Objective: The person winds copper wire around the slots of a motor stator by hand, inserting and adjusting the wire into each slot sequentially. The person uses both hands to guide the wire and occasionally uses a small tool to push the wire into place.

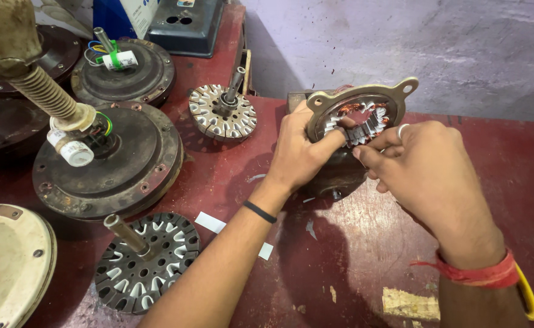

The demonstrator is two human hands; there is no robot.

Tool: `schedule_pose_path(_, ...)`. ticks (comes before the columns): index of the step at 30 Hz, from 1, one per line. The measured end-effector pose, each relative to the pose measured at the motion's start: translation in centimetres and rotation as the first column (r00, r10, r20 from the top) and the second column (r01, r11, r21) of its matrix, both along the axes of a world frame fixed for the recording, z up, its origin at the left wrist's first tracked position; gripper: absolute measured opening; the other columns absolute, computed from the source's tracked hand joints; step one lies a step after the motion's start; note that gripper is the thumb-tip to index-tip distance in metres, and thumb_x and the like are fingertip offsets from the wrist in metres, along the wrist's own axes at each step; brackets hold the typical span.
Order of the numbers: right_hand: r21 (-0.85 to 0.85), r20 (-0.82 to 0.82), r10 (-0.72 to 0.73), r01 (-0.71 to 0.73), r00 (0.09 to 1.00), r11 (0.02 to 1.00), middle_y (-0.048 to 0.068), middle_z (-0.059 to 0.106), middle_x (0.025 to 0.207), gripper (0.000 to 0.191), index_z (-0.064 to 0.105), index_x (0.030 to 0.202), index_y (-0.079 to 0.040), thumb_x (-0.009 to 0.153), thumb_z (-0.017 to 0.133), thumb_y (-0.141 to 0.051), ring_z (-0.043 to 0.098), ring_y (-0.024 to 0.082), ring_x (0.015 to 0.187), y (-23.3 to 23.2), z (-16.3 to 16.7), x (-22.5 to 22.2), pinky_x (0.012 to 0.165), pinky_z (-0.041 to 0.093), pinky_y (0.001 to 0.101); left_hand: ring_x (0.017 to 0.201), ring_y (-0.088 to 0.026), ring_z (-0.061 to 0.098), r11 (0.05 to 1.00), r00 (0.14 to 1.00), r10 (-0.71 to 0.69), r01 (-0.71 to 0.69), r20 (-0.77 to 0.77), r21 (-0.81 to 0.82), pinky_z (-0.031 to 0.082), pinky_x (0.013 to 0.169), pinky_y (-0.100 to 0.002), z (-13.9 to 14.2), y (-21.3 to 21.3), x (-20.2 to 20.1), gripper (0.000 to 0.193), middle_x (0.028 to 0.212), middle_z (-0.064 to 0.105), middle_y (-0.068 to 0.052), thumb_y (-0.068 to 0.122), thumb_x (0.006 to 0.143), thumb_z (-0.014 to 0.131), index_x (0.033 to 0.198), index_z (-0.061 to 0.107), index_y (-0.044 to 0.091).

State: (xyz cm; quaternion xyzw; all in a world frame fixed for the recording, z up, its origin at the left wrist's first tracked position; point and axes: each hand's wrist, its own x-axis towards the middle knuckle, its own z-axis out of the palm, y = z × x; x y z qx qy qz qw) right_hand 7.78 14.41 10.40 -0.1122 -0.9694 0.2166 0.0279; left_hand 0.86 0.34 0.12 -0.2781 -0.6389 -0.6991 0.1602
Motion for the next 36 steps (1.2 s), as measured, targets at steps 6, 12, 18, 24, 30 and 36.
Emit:
schedule_pose_path(6, -0.098, 0.053, -0.06, 0.065, 0.997, 0.993, 0.015, 0.077, 0.068, 0.025, 0.08, 0.093, 0.002, 0.086, 0.076, -0.022, 0.074, 0.019, 0.059, 0.4, -0.1, -0.4, 0.062, 0.059, 0.036, 0.102, -0.02, 0.067, 0.999, 0.999, 0.019, -0.02, -0.032, -0.044, 0.053, 0.093, -0.032, 0.3, -0.1, 0.0, 0.022, 0.105, 0.072, -0.009, 0.014, 0.083, 0.065, 0.098, 0.075, 0.002)
schedule_pose_path(12, -0.029, 0.148, -0.11, 0.116, 0.983, 0.993, 0.013, 0.077, 0.067, 0.027, 0.081, 0.092, -0.004, 0.085, 0.079, -0.029, 0.074, 0.018, 0.06, 1.5, -0.6, -1.6, 0.069, 0.058, 0.0322, 0.089, -0.016, 0.069, 0.994, 0.991, -0.029, 0.042, 0.127, -0.101, 0.055, 0.083, -0.031, 0.0, 0.1, -0.3, 0.026, 0.096, 0.071, -0.007, 0.018, 0.079, 0.071, 0.1, 0.073, 0.004)
schedule_pose_path(18, -0.094, -0.024, -0.092, 0.089, 0.995, 0.992, 0.014, 0.069, 0.073, 0.036, 0.074, 0.088, 0.003, 0.072, 0.092, -0.023, 0.065, 0.023, 0.07, 3.6, -1.5, -1.9, 0.066, 0.054, 0.0376, 0.098, -0.014, 0.071, 0.987, 0.99, -0.12, 0.127, 0.075, -0.095, 0.055, 0.09, -0.03, -0.7, 0.1, -1.1, 0.026, 0.104, 0.073, -0.005, 0.02, 0.08, 0.078, 0.1, 0.074, 0.003)
schedule_pose_path(24, -0.6, -0.327, 0.155, -0.332, 0.932, 0.728, 0.004, 0.073, 0.108, 0.062, 0.061, 0.121, -0.004, 0.064, 0.084, -0.002, 0.071, 0.015, 0.102, 5.1, -4.2, -3.8, 0.088, 0.061, 0.0288, 0.102, -0.015, 0.066, 0.973, 0.953, -0.219, 0.23, 0.212, -0.031, 0.057, 0.093, -0.031, -1.2, 0.3, -1.2, 0.043, 0.112, 0.069, -0.006, 0.021, 0.072, 0.09, 0.105, 0.069, 0.002)
schedule_pose_path(30, -0.867, -0.401, 0.181, -0.436, 0.898, 0.24, 0.007, 0.072, 0.115, 0.044, 0.066, 0.117, -0.001, 0.076, 0.073, 0.015, 0.068, 0.015, 0.106, 6.1, -8.4, -4.6, 0.095, 0.056, 0.0327, 0.108, -0.013, 0.064, 0.951, 0.93, -0.3, 0.308, 0.212, -0.008, 0.054, 0.098, -0.029, -1.1, 0.2, -1.5, 0.062, 0.115, 0.069, -0.004, 0.019, 0.074, 0.09, 0.127, 0.065, 0.001)
schedule_pose_path(36, -0.889, -0.373, 0.154, -0.4, 0.915, 0.222, 0.007, 0.073, 0.111, 0.038, 0.07, 0.114, -0.001, 0.079, 0.069, 0.014, 0.069, 0.015, 0.101, 7.2, -10.2, -5.3, 0.092, 0.056, 0.0322, 0.116, -0.015, 0.063, 0.958, 0.95, -0.28, 0.268, 0.138, 0.097, 0.052, 0.107, -0.032, -1.3, 0.6, -1.1, 0.081, 0.119, 0.066, -0.006, 0.015, 0.075, 0.092, 0.145, 0.054, 0.0)
